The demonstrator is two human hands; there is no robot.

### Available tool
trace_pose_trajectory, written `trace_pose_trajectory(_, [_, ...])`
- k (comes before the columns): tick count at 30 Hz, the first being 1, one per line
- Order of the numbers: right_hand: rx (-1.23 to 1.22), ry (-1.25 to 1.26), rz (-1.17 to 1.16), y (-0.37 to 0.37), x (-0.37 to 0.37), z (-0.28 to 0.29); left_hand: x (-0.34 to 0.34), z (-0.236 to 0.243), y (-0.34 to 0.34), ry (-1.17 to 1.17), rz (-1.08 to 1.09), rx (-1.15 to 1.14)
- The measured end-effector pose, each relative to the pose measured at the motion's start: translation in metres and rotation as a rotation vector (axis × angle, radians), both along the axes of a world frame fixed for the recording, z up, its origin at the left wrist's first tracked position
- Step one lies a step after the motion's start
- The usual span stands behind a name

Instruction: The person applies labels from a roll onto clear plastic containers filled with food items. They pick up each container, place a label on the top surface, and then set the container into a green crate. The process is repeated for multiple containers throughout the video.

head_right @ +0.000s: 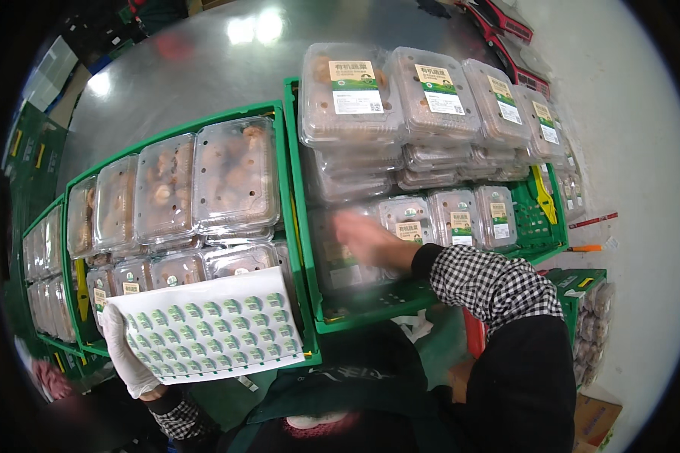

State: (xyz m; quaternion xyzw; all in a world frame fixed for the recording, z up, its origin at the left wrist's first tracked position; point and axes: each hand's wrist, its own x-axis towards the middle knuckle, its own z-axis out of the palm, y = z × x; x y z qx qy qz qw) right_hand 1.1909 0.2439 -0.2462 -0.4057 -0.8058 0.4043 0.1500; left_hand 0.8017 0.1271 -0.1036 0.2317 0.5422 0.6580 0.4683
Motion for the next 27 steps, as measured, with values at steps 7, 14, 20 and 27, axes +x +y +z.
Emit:
trace_pose_trajectory(7, [-0.397, 0.459, -0.376, -0.008, 0.019, 0.091, 0.062, 0.016, 0.014, 0.230, -0.205, -0.021])
trace_pose_trajectory(14, [-0.257, 0.279, -0.256, -0.046, 0.081, 0.179, 0.165, 0.025, 0.031, 0.117, -0.272, 0.090])
trace_pose_trajectory(20, [-0.042, 0.303, -0.393, -0.046, 0.166, 0.175, 0.246, 0.037, 0.051, 0.210, -0.539, 0.058])
trace_pose_trajectory(27, [-0.009, 0.569, -0.506, -0.044, 0.229, 0.160, 0.322, 0.029, 0.072, 0.265, -0.475, 0.106])
